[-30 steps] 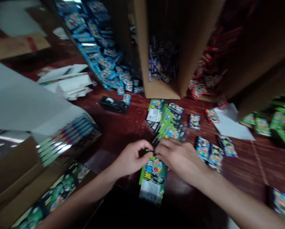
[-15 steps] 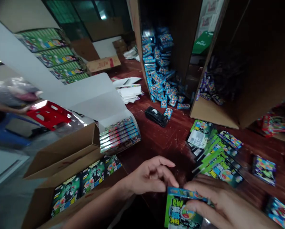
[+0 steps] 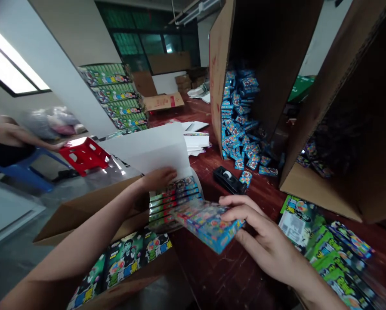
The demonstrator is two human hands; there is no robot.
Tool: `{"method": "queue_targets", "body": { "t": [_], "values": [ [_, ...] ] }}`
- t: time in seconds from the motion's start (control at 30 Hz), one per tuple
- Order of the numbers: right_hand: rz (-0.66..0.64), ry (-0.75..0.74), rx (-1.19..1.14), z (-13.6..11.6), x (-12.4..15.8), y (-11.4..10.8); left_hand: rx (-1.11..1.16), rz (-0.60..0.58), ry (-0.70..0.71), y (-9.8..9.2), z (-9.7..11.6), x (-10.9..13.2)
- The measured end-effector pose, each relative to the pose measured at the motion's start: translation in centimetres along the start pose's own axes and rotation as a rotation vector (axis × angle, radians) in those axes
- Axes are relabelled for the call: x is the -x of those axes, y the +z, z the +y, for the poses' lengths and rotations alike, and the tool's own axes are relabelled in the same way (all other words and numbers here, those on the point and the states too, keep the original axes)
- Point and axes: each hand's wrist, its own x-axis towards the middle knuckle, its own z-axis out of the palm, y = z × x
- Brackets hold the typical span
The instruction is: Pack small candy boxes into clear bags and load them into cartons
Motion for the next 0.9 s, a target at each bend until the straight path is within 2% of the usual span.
{"method": "queue_targets", "body": {
  "t": [0.1,0.2,0.3,0.43,0.5,0.6,0.7,0.77,0.83,0.9],
  "values": [
    [0.058,0.004,0.09,1.7,-0.2,-0.7,-0.116,-0.099,-0.031,1.4,-3.2,-1.2],
    [0.089,0.013,0.099,2.9,-0.9,-1.9,-0.169,-0.159,-0.014,2.7,-4.8,-1.1],
    [0.079,0.048,0.059,4.0,-1.8,-2.1,-0.195,-0.158,-0.013,3.3,-5.6,-1.4],
    [0.094,0.106,-0.003,5.0,-2.0,-1.1,-0.191,-0.146,-0.037,3.6,-6.3,-2.5],
    [0.114,0.144,-0.072,5.1,-1.1,-0.9,-0.184,-0.139,-0.044,3.7,-6.6,-2.7],
    [0.115,0.218,-0.296,5.2,1.4,-1.4,-0.183,-0.074,-0.07,3.4,-6.8,-2.3],
    [-0.043,0.299,-0.526,5.6,3.6,-1.1,-0.169,0.036,-0.081,2.8,-6.0,-0.9],
    [-0.205,0.335,-0.572,5.9,3.9,0.4,-0.13,0.111,-0.082,2.4,-4.5,0.2],
    [-0.319,0.333,-0.511,6.1,3.4,2.6,-0.109,0.144,-0.079,2.1,-2.2,1.3],
    [-0.338,0.297,-0.315,6.3,2.6,4.6,-0.13,0.149,-0.051,2.5,0.7,2.2]
  ]
}}
